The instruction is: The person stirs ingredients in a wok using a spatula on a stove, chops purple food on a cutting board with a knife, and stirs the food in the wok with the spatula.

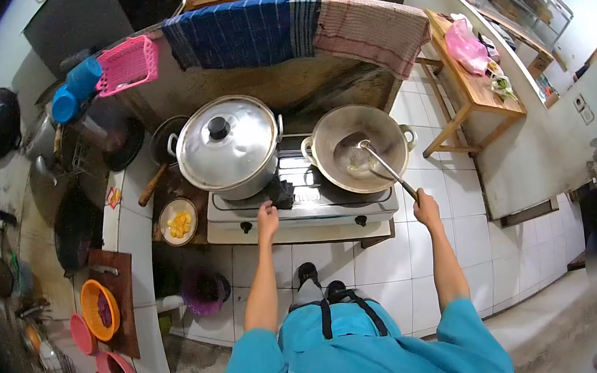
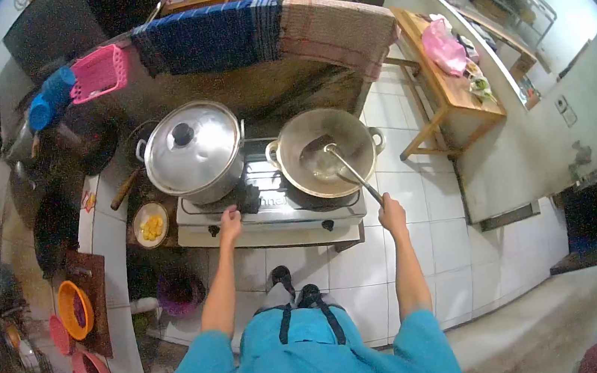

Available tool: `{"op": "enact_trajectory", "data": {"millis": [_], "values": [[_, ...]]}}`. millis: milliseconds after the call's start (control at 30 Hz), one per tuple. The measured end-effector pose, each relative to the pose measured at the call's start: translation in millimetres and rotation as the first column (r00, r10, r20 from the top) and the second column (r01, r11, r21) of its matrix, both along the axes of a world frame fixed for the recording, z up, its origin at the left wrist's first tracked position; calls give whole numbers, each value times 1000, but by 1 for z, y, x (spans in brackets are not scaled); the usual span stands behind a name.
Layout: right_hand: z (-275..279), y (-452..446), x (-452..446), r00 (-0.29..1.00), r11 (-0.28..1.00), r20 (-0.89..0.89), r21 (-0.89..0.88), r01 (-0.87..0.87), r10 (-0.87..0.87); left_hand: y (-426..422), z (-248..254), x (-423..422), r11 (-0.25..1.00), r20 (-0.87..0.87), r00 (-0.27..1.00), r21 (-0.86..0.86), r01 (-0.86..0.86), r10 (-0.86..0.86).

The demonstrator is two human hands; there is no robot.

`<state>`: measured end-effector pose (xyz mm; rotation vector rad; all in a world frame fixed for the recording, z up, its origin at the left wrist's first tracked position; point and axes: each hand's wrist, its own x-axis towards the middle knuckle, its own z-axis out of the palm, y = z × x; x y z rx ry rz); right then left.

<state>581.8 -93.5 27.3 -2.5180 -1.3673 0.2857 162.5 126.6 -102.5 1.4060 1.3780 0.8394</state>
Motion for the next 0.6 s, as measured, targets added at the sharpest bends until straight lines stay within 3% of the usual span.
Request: {"op": "enact_trajectory", "data": {"millis": [33,100,233,333,400,500,600], "values": [[2,-1,-1,996,995,56,79,-69,65,12,-2,5,1000,-27,1000,-4,-7,7],[25,-7,-8,999,998,33,54,-44,42,15,12,15,999,-32,999,-34,18,-19],[112,-15,-30,988,994,-119,19,107,-104,33,1,27,987,-274,961,-146,-64,22],[126,-25,-22,978,986,-182,113,126,-104,38,-5,35,981,-481,876,-183,-68,-29],[134,-23,-25,987,986,-108,104,128,-117,41,5,35,951,-438,889,-308,-6,-136],[140,-15,-30,991,991,-20,12,130,-130,41,33,34,936,-420,894,-353,-2,-156],[164,-17,-41,990,989,51,-63,137,-134,44,16,30,948,-345,927,-315,31,-145]]}}
